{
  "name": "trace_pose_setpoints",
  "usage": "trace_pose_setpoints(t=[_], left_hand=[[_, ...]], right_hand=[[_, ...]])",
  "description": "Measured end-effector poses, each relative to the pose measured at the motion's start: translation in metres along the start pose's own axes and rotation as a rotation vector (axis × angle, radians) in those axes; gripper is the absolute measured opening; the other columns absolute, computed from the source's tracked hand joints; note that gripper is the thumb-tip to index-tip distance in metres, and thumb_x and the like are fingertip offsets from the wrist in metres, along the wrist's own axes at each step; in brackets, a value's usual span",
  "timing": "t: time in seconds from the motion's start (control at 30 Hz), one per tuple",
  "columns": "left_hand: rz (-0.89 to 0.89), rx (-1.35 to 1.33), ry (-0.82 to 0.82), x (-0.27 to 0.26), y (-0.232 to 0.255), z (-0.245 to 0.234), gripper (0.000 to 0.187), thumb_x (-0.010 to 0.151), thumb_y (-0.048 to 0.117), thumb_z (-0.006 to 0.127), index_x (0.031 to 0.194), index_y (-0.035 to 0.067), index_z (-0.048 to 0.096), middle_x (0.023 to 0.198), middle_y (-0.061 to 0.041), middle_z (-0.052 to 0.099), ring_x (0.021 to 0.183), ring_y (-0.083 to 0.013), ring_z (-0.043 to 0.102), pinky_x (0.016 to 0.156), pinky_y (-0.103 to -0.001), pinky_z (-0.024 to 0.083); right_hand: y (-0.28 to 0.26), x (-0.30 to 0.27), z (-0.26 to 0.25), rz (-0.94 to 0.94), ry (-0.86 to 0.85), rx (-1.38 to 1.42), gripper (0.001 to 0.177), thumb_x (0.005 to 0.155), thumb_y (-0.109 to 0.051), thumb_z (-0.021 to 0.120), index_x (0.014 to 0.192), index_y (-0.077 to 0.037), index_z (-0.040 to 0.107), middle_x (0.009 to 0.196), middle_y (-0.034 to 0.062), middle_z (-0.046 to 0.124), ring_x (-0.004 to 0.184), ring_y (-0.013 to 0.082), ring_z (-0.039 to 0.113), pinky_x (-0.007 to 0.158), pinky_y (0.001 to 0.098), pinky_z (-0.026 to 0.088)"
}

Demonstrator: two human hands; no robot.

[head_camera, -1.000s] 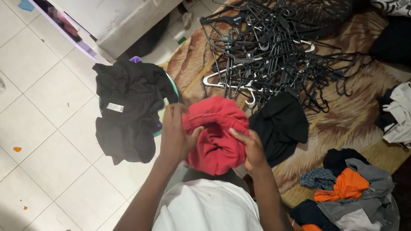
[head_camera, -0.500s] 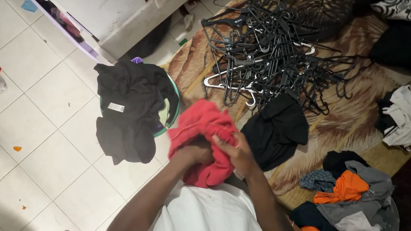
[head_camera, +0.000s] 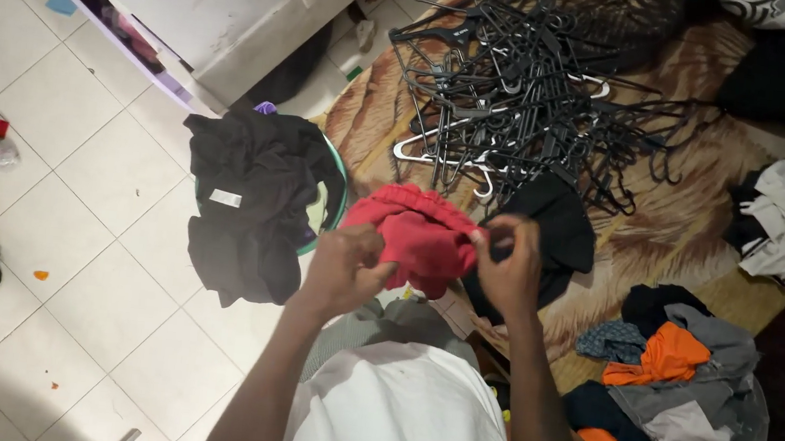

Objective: Hanging several garments including shorts and tops onto hangers and placing them in a closet.

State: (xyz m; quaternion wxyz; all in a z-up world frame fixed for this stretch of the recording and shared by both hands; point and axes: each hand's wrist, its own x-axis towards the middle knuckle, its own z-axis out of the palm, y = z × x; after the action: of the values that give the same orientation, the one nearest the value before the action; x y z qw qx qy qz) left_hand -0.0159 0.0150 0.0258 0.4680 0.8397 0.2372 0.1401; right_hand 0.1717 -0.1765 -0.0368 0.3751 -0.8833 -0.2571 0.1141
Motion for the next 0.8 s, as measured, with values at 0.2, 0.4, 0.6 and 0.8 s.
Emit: trace_pose_setpoints(t=[0.2,0.4,0.6,0.8], left_hand=[[0.090,-0.106,-0.166,0.011,0.013,0.010,0.020,0.068,0.007,0.076,0.069,0.000,0.057,0.075,-0.015,0.058,0.067,-0.0302,0.062,0.059,-0.040,0.047],[0.156,-0.173,-0.079,0.011,0.031,-0.008,0.041,0.083,0.019,0.083,0.114,0.003,0.062,0.100,-0.012,0.069,0.096,-0.0291,0.068,0.081,-0.040,0.054],[0.170,-0.155,-0.097,-0.019,-0.010,0.018,0.029,0.083,0.019,0.084,0.103,0.003,0.069,0.101,-0.011,0.073,0.092,-0.0312,0.070,0.080,-0.038,0.055],[0.187,-0.021,0.278,-0.027,-0.009,0.012,0.010,0.088,0.008,0.077,0.097,0.007,0.075,0.089,-0.007,0.074,0.078,-0.0239,0.068,0.070,-0.036,0.053]], right_hand=[[-0.097,-0.025,-0.018,-0.668,-0.245,0.166,0.047,0.070,0.000,0.076,0.116,0.003,0.065,0.116,0.0189,0.069,0.105,0.0266,0.067,0.091,0.0332,0.053],[-0.050,-0.020,0.002,0.025,-0.479,0.429,0.026,0.092,-0.001,0.062,0.115,0.001,0.074,0.094,0.0025,0.079,0.083,0.0074,0.066,0.073,0.0236,0.057],[-0.006,-0.014,0.012,0.195,-0.200,0.804,0.019,0.093,0.003,0.064,0.108,0.005,0.075,0.093,0.0063,0.076,0.079,0.0085,0.066,0.074,0.0226,0.052],[0.015,0.005,-0.010,0.190,0.057,1.078,0.018,0.101,-0.002,0.058,0.102,0.006,0.075,0.092,0.0059,0.074,0.079,0.0100,0.065,0.078,0.0229,0.051]])
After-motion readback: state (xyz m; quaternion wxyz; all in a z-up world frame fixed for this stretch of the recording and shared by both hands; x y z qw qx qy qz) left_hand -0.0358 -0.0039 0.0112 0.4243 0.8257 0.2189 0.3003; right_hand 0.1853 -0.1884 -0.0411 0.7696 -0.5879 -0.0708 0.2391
